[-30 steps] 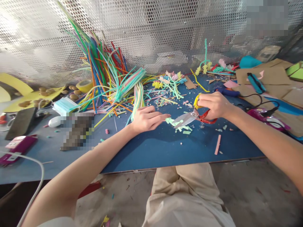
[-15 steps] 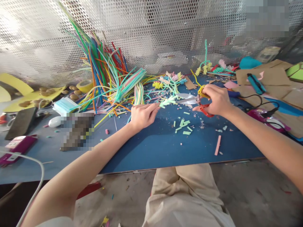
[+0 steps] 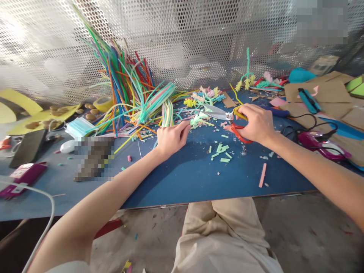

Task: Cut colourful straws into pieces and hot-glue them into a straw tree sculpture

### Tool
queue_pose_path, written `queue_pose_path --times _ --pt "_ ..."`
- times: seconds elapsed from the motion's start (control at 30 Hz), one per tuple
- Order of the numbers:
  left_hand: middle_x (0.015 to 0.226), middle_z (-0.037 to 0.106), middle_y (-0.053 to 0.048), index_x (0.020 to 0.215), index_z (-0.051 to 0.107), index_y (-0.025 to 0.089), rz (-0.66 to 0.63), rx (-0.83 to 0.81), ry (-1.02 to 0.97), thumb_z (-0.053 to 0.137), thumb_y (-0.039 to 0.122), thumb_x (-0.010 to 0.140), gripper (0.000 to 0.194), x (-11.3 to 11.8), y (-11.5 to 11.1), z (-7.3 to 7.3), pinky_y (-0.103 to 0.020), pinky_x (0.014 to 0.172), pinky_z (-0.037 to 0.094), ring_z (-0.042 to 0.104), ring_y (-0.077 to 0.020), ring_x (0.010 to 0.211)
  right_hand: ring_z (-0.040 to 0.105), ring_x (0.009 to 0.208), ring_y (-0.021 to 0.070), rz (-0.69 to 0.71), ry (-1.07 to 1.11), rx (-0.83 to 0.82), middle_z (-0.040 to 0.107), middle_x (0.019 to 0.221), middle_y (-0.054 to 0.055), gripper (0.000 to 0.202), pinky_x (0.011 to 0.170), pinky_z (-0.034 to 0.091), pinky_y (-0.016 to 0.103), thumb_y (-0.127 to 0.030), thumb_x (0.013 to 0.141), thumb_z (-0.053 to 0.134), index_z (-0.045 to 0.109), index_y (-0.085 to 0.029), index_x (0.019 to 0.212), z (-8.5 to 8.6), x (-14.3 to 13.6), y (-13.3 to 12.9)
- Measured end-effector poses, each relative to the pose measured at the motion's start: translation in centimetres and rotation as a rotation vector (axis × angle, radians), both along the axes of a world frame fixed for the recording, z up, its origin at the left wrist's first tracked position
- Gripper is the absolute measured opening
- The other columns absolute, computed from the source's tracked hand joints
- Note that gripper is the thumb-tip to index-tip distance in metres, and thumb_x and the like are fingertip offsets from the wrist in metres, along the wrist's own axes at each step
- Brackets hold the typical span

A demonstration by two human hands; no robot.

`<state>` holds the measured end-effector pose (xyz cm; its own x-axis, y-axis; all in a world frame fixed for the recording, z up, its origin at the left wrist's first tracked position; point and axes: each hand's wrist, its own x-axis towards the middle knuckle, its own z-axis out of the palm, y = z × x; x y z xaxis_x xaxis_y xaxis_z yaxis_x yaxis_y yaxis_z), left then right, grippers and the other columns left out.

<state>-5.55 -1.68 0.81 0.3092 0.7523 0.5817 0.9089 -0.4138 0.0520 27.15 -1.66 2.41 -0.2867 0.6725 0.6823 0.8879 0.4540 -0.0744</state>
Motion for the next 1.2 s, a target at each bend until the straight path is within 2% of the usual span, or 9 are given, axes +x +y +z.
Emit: queue_pose_path --times 0.37,0.63,0.83,1.03,1.2 --pt "0.069 0.073 -0.005 0.114 0.078 0.027 0.016 -0.037 0.002 0.042 0.047 0.108 0.041 0.4 -0.5 0.2 -0.032 0.060 0.028 0.066 -0.0199 0.061 0.069 0.094 0.0282 0.003 -0.050 -0.023 0.077 0.096 0.009 0.059 0.062 0.038 0.036 -0.082 0.083 0.064 0.065 -0.023 0.088 -0.3 0.3 0.6" --pt "0.070 0.073 -0.005 0.115 0.077 0.027 0.024 -0.052 0.023 0.040 0.048 0.109 0.043 0.5 -0.5 0.2 -0.034 0.059 0.026 0.066 -0.0202 0.062 0.067 0.075 0.0218 0.029 -0.022 -0.056 0.074 0.083 0.005 0.056 0.059 0.036 0.035 -0.080 0.085 0.064 0.059 -0.024 0.077 -0.4 0.0 0.4" --pt "0.068 0.072 -0.005 0.115 0.077 0.027 0.007 -0.050 -0.003 0.042 0.048 0.109 0.041 0.4 -0.4 0.0 -0.033 0.060 0.029 0.065 -0.0208 0.061 0.068 0.078 0.0231 0.029 -0.009 -0.049 0.074 0.086 0.007 0.057 0.061 0.039 0.035 -0.081 0.083 0.064 0.062 -0.024 0.079 -0.4 0.2 0.6" --pt "0.066 0.071 -0.005 0.113 0.076 0.026 -0.024 -0.030 -0.020 0.042 0.048 0.109 0.041 0.7 -0.2 -0.4 -0.033 0.060 0.031 0.065 -0.0202 0.060 0.063 0.070 0.0215 0.084 -0.057 -0.097 0.070 0.076 0.006 0.044 0.061 0.038 0.035 -0.065 0.090 0.064 0.061 -0.024 0.074 0.1 0.3 0.5" --pt "0.068 0.072 -0.004 0.113 0.075 0.027 -0.012 -0.051 -0.002 0.041 0.048 0.109 0.040 0.9 -0.2 -0.1 -0.033 0.060 0.031 0.064 -0.0198 0.060 0.056 0.061 0.0196 0.099 -0.068 -0.167 0.065 0.065 0.006 0.051 0.059 0.035 0.036 -0.065 0.093 0.057 0.052 -0.025 0.063 0.8 0.6 0.2"
